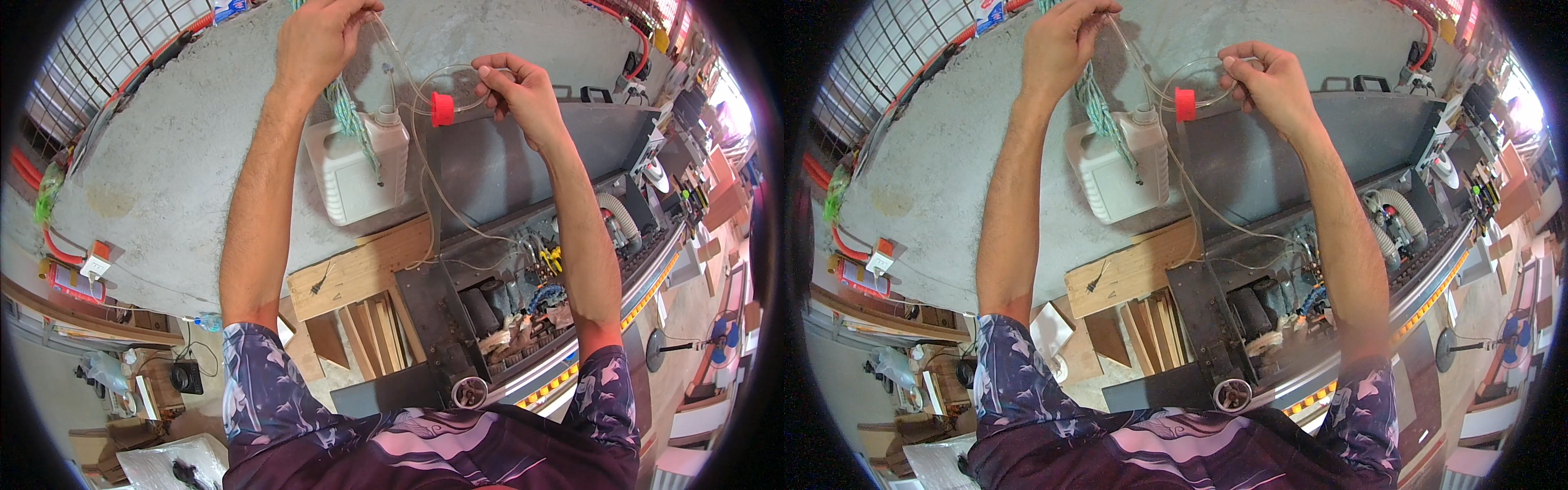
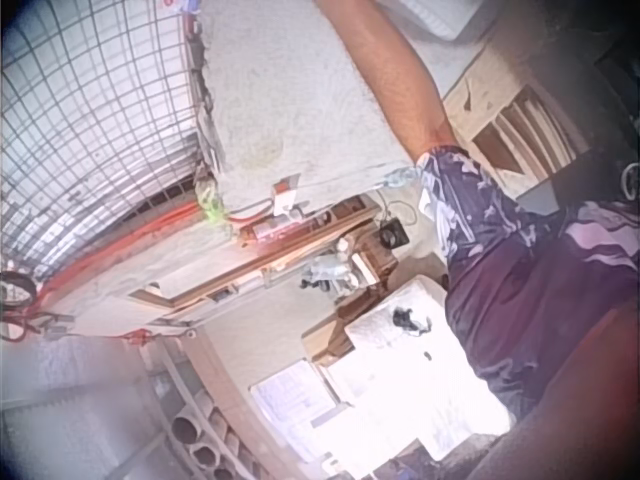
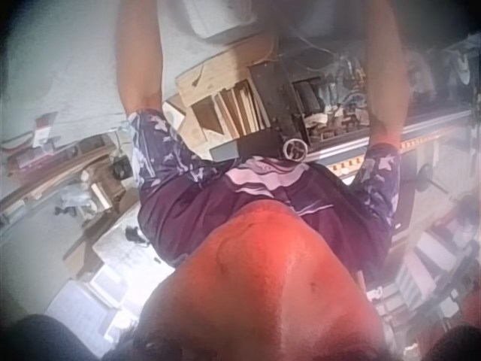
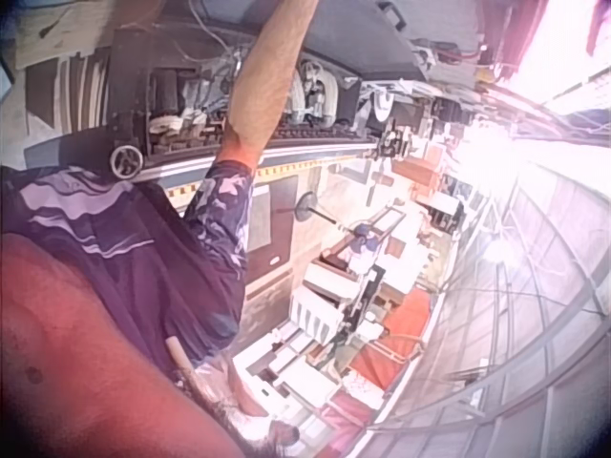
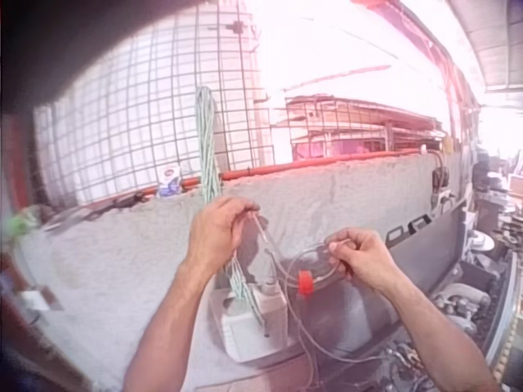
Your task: The person uses pliers to adjust components inside a machine, then wipes a rotating brush with a cloth. They connect a clear tube to a white container and secure it with a red cap, then reattach the tube to the machine.
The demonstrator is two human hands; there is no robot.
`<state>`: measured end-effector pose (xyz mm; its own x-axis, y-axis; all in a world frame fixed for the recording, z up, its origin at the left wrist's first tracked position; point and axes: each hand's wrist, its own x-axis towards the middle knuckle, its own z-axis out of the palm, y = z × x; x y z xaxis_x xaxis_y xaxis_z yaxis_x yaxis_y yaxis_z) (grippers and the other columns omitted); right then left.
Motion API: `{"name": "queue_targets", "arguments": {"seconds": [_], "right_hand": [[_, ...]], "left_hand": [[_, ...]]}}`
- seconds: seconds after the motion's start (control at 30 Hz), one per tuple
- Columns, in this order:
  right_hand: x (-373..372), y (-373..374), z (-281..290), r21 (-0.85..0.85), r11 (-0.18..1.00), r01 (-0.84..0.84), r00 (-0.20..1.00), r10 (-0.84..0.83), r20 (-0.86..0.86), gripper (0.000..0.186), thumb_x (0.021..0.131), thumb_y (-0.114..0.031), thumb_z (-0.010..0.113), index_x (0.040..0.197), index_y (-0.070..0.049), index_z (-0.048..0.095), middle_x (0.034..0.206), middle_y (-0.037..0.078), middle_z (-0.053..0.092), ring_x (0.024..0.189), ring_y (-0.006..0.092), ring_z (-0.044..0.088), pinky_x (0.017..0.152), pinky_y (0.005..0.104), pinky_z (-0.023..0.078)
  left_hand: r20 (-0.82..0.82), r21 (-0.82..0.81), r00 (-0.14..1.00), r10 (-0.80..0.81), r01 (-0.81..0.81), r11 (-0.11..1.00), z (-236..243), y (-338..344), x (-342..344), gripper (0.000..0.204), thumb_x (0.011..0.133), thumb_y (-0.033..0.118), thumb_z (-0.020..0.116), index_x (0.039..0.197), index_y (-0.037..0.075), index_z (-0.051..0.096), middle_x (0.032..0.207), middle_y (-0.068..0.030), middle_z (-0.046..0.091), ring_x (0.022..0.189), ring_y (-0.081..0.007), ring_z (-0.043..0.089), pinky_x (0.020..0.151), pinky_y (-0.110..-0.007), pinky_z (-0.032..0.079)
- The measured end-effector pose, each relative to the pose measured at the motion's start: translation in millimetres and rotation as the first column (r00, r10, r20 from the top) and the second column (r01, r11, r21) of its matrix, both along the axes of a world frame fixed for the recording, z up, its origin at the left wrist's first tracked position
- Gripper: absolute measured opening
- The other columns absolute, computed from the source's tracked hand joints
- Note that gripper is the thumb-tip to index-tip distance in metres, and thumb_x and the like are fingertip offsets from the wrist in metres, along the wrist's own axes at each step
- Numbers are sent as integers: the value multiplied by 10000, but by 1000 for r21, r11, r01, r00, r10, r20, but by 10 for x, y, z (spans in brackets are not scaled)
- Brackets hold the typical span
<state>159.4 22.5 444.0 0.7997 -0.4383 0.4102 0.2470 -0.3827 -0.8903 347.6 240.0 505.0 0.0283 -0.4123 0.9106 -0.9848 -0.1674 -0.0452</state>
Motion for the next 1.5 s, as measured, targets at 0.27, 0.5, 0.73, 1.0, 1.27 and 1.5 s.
{"name": "queue_targets", "arguments": {"seconds": [0.27,0.5,0.73,1.0,1.27,1.5], "right_hand": [[7,3,6,-13,1000,6,1000,-6,-3,243,1011,-190,645,1174,-17,690,819,29,706,674,53,586,550,232,470],[4,-1,-5,0,1000,-1,1000,1,-9,249,1013,-196,646,1183,-20,693,825,26,707,677,53,588,555,229,476],[5,8,-3,-3,1000,5,1000,-6,-11,243,1014,-184,640,1186,-21,695,825,28,704,679,55,586,556,233,475],[14,-13,13,-2,1000,8,1000,-8,-15,240,1016,-183,637,1180,-17,694,818,30,696,672,55,584,550,232,468],[25,-26,-17,-3,1000,8,1000,-8,-25,245,1024,-205,640,1192,-39,705,809,-13,680,669,39,571,542,211,459],[82,-79,-92,10,1000,3,999,-2,-49,254,1012,-214,648,1200,-54,707,833,-9,690,685,40,580,542,216,454]], "left_hand": [[-21,-20,1000,2,-2,1000,73,34,4,157,884,18,669,1000,73,759,972,-114,729,908,-327,712,779,-411,568],[46,-24,999,24,-23,999,110,50,-13,162,864,1,670,986,70,752,972,-106,726,898,-319,714,767,-405,567],[91,-12,996,-1,2,1000,105,29,26,148,868,15,672,974,79,752,954,-100,730,897,-319,710,773,-412,564],[47,180,991,128,-134,975,-105,-61,72,127,939,171,657,995,123,760,939,-90,748,910,-310,711,767,-421,557],[43,202,985,167,-173,964,-269,-123,247,129,969,231,646,1034,198,753,966,-14,757,914,-280,703,725,-426,545],[-131,231,978,161,-128,964,-224,-105,154,183,972,225,635,1080,152,763,1014,-79,765,957,-300,717,798,-424,555]]}}
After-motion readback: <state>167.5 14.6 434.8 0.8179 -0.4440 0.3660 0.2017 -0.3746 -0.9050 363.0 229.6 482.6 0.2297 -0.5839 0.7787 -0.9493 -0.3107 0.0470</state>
